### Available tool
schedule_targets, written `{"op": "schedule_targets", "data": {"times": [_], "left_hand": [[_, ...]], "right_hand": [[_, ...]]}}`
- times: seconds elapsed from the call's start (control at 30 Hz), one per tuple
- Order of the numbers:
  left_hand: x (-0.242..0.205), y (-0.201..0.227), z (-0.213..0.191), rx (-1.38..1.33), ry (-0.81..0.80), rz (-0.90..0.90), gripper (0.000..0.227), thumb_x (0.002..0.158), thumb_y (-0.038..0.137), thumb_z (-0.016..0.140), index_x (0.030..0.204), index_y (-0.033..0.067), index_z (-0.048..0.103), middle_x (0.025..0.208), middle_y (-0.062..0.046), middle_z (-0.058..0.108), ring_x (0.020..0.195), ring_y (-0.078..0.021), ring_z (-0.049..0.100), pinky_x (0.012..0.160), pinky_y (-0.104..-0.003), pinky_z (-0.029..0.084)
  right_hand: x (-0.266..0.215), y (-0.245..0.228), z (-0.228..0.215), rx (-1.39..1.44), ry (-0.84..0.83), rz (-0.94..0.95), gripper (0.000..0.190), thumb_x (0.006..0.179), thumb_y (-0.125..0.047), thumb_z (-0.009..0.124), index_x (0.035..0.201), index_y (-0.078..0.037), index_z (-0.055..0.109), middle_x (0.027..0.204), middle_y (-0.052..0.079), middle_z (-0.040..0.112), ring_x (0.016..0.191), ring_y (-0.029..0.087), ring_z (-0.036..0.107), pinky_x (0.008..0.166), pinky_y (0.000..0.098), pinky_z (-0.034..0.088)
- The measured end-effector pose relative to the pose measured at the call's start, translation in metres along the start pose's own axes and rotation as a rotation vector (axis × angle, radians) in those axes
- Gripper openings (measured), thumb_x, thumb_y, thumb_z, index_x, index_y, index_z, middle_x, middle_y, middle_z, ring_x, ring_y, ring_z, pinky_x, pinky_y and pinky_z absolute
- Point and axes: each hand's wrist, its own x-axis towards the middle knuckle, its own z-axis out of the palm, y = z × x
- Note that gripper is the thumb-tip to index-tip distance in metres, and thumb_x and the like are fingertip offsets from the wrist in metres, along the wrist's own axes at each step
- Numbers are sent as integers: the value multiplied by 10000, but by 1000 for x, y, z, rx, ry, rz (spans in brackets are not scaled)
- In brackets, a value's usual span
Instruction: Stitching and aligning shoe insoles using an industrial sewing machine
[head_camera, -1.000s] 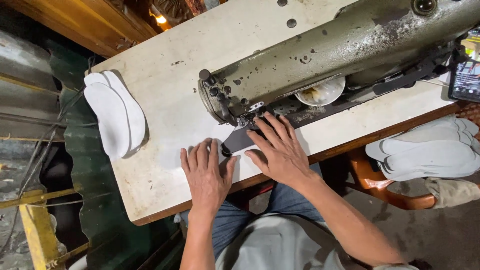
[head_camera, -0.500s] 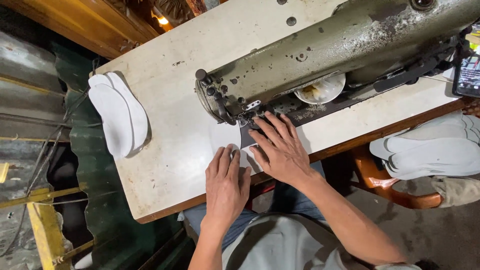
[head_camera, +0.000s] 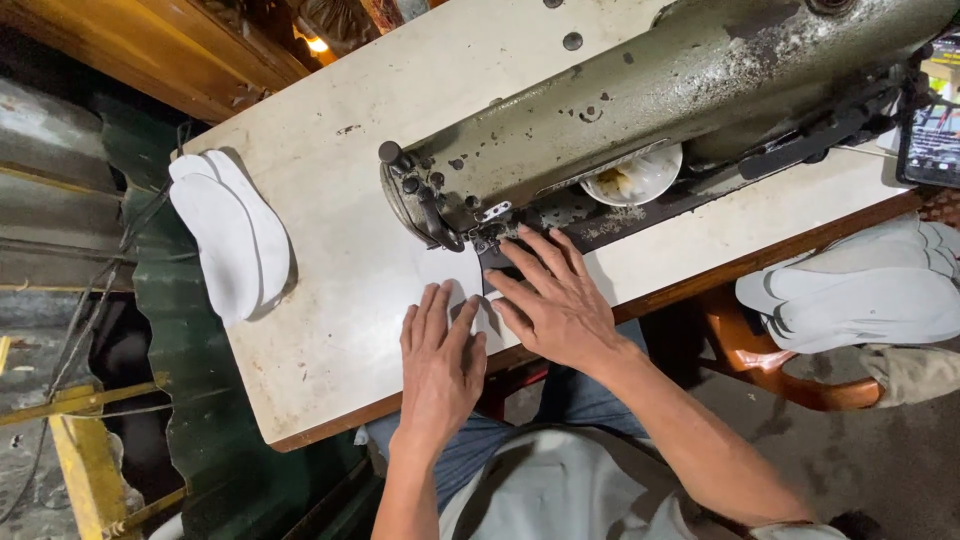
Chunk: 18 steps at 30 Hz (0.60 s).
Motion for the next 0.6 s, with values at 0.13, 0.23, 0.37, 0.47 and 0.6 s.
{"op": "schedule_targets", "data": {"times": [0.13,0.23,0.37,0.47,0.6], "left_hand": [[0,-11,1,9,-3,4,432,1023,230,593,1444,138,572,1616,-234,352,1542,-419,262,1241,-583,204],[3,-11,-2,8,-2,12,432,1037,291,586,1445,147,583,1619,-241,349,1542,-413,270,1243,-583,195],[5,-19,4,86,14,-41,492,987,397,640,1401,133,638,1544,-206,486,1520,-345,338,1231,-545,185],[7,-23,1,65,24,-29,558,975,430,662,1418,95,613,1533,-208,498,1509,-343,362,1231,-545,199],[9,-26,-5,38,-10,-16,658,921,508,703,1421,92,606,1544,-196,496,1520,-326,346,1247,-547,174]], "right_hand": [[1,0,0,-11,-14,-44,307,1022,-311,597,1256,-148,709,1413,150,620,1435,348,441,1224,565,268],[0,1,1,-15,-17,-53,312,1028,-313,599,1273,-151,702,1432,147,608,1446,341,427,1231,561,256],[2,-3,2,106,43,8,266,1020,-326,608,1143,-150,764,1321,164,657,1420,384,477,1186,602,297],[2,-3,2,115,34,8,265,1021,-319,609,1145,-143,764,1320,171,657,1420,387,477,1184,601,300],[2,-2,2,128,19,15,280,1030,-329,595,1165,-147,760,1331,174,651,1422,390,472,1186,608,292]]}}
